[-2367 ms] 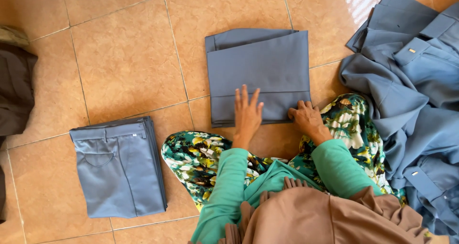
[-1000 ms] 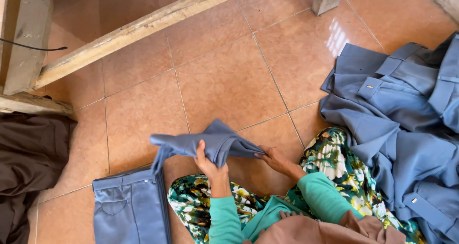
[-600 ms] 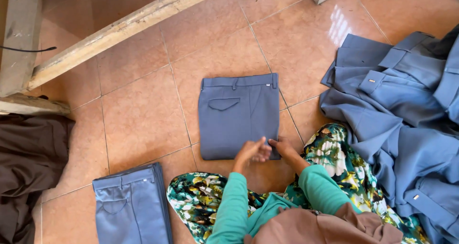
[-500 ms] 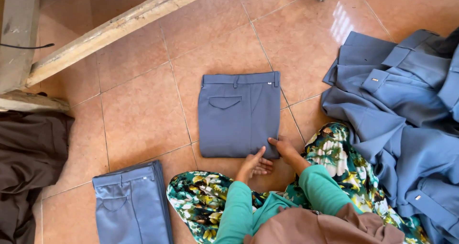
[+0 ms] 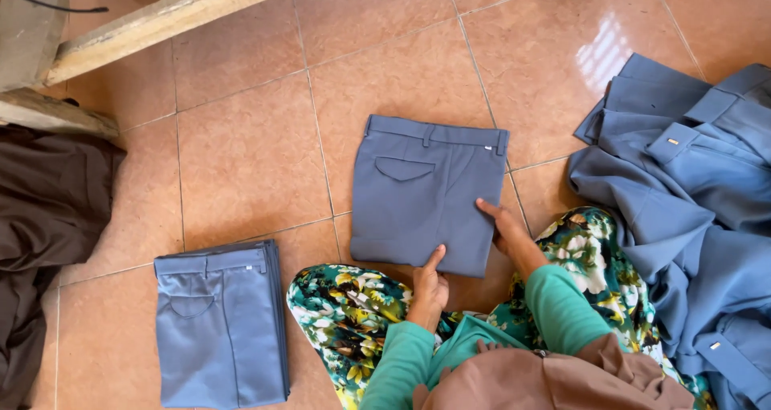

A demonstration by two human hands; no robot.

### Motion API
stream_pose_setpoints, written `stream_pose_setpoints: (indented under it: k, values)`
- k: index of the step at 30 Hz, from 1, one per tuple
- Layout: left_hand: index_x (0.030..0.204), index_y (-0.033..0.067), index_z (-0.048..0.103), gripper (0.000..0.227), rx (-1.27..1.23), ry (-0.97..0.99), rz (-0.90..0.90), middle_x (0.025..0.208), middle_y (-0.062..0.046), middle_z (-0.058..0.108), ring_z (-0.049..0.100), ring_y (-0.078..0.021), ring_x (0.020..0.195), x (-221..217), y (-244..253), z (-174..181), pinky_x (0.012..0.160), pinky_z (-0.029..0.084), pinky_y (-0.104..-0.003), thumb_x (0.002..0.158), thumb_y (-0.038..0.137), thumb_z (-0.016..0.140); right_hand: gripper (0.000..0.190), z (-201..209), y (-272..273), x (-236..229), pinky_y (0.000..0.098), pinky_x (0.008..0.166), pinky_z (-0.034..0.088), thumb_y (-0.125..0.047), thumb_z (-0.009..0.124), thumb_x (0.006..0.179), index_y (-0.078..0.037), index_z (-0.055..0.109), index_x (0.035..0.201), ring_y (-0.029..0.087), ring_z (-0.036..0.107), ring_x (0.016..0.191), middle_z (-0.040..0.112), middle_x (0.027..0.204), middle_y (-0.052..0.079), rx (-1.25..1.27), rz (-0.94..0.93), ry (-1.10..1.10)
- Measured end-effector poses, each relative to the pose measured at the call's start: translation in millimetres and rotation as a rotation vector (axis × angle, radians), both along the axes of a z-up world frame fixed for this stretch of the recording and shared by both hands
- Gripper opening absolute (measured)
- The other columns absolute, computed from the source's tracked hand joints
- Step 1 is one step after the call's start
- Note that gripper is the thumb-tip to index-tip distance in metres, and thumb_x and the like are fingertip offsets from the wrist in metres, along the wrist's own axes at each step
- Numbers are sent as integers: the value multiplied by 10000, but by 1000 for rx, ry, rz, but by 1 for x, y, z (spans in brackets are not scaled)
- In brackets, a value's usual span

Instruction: Folding grey pants from a large pile and stacking them neatly on the floor.

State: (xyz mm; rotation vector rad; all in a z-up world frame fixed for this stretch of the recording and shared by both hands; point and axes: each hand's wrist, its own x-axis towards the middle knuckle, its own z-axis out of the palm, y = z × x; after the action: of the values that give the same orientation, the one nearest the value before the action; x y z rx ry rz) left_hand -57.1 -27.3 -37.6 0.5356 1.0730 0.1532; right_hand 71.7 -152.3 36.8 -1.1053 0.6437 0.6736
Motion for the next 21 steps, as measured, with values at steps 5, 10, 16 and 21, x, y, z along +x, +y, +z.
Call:
stream_pose_setpoints:
  k: [5,10,16,21]
  values:
    - [1207,41,645,592,-41,22,-40,1095,-123,709,682,-270,1002,-39,6,54,868,537,-431,708,20,964,830,-33,-14,48,610,1167,309,-247,876,858,16,425,1503,436,371,1449,426,1525,292,-36,-211,-32]
    - [1234,16,624,670,-58,-29,69,1064,-143,704,667,-281,946,-42,27,97,820,535,-464,672,25,989,709,-78,-22,87,546,894,596,-149,1081,573,-51,715,1172,328,752,1060,744,1104,222,-209,-351,21]
    - [1244,34,667,591,-7,-245,-81,1305,-71,690,630,-248,1216,-48,108,185,1008,552,-353,694,159,846,144,44,47,96,262,624,664,-239,824,822,-226,721,922,73,762,720,764,835,-93,-267,-105,-207]
    - [1046,66,726,362,149,-413,127,1037,-75,761,713,-204,926,-88,206,207,856,599,-348,711,82,862,232,135,176,74,253,784,655,-100,810,823,-193,700,1004,92,755,867,764,940,-36,-14,33,-479]
